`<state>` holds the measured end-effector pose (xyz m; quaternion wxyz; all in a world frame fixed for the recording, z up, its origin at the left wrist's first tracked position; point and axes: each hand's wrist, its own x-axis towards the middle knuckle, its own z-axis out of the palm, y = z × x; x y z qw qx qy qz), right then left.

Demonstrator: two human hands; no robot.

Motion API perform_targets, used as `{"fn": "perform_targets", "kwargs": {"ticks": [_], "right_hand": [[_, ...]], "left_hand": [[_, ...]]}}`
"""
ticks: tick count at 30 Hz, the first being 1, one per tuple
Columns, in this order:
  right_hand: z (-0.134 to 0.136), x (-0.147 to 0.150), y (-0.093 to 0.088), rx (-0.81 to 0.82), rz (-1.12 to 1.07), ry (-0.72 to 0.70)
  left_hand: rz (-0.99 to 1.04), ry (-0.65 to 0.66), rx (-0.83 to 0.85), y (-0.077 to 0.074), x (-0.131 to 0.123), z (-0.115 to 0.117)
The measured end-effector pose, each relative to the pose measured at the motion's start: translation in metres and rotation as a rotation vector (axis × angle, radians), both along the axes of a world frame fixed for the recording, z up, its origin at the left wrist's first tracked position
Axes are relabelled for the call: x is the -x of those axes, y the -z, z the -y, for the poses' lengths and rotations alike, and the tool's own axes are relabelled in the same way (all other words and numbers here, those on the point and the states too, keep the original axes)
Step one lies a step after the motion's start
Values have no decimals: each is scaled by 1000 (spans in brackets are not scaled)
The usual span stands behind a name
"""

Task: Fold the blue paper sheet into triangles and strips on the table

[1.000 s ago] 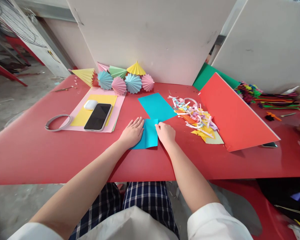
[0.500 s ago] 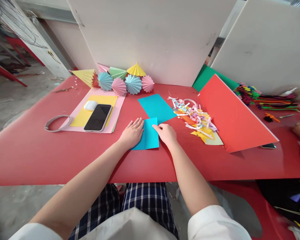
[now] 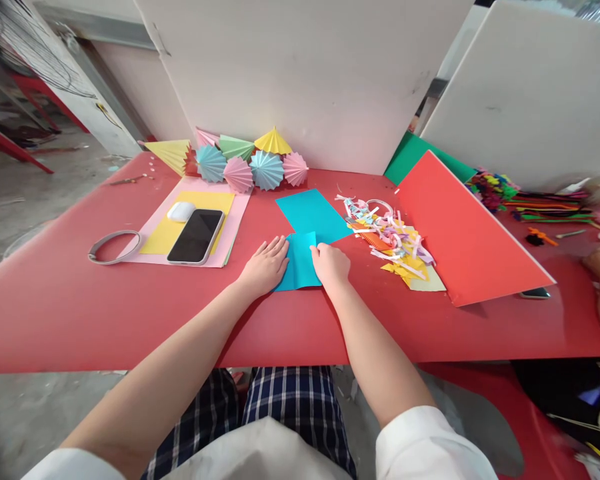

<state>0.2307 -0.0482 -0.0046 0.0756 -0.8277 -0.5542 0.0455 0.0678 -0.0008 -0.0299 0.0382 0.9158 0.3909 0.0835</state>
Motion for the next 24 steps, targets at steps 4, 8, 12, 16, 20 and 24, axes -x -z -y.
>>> {"fn": "perform_targets", "kwargs": {"ticks": [4, 8, 12, 16, 20, 24], "right_hand": [[3, 3, -1, 5, 18, -4], [4, 5, -2, 5, 22, -4], [6, 5, -3, 3, 15, 3], [8, -1, -4, -4, -34, 18], [12, -9, -5, -7, -160, -15], [11, -7, -4, -3, -117, -17]], "left_hand": [[-17, -9, 5, -1, 0, 3], [-26, -15, 2, -1, -1, 3], [-29, -9, -3, -1, -1, 3], [-19, -4, -16, 0, 0, 3], [-1, 0, -35, -2, 0, 4], [16, 29, -51, -3, 0, 4]]}}
